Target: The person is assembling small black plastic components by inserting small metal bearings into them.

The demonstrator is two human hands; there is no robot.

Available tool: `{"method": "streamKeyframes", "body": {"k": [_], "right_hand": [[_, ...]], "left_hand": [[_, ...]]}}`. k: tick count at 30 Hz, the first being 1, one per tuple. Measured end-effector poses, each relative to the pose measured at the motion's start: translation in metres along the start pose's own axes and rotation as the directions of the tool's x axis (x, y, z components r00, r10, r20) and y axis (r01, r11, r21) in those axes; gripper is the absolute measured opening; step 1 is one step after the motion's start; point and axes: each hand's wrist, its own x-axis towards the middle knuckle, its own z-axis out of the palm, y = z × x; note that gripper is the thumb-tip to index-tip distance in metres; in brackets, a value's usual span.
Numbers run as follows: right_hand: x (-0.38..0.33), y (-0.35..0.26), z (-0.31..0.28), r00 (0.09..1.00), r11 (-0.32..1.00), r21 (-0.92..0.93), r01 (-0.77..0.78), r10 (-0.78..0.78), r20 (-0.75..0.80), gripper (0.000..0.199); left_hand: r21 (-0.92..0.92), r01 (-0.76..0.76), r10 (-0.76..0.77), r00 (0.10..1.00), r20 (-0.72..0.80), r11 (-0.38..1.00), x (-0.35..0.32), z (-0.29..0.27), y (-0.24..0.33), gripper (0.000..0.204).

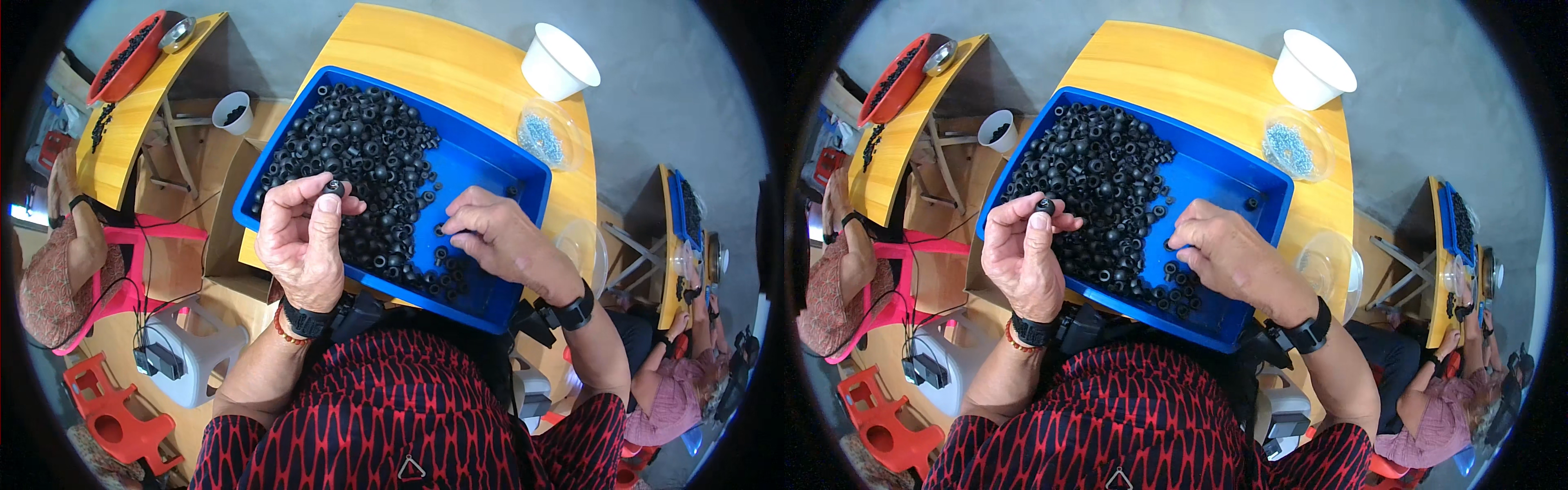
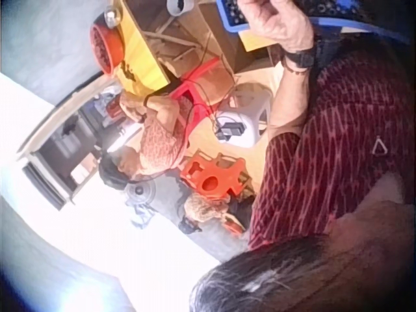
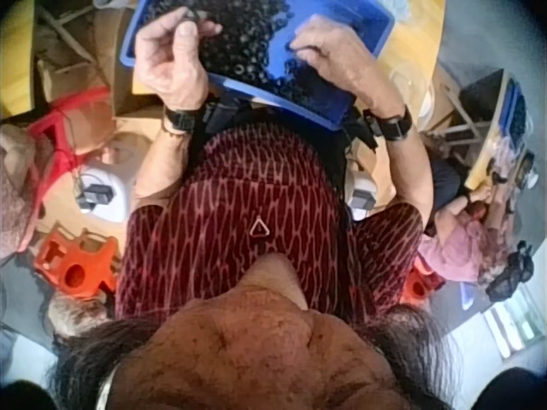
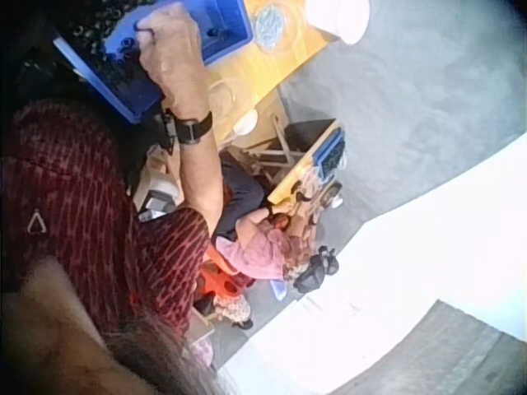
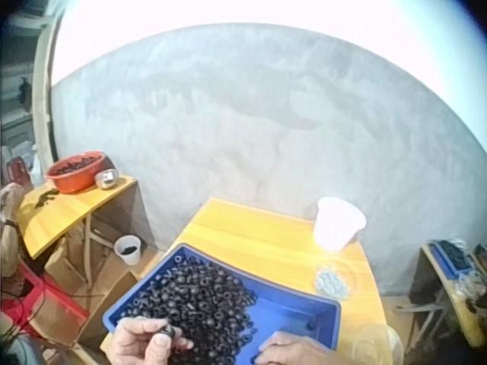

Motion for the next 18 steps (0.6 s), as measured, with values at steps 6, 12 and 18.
{"method": "streamKeyframes", "body": {"k": [6, 12, 18], "right_hand": [[-0.001, -0.013, 0.003, 0.998, 0.999, -0.032, 0.007, -0.005, 0.065, 0.016], [-0.008, -0.018, 0.016, 0.992, 0.99, -0.134, 0.049, -0.032, 0.124, 0.019], [-0.004, -0.023, 0.016, 0.988, 0.986, -0.165, 0.017, 0.008, 0.151, 0.014]], "left_hand": [[0.037, -0.02, 0.02, 1.0, 0.016, 0.999, -0.001, -0.003, -0.003, 0.018], [0.022, -0.025, 0.024, 1.0, 0.015, 0.999, 0.0, -0.001, -0.003, 0.018], [0.053, -0.017, 0.016, 1.0, 0.022, 0.998, -0.001, -0.003, -0.004, 0.018]]}}
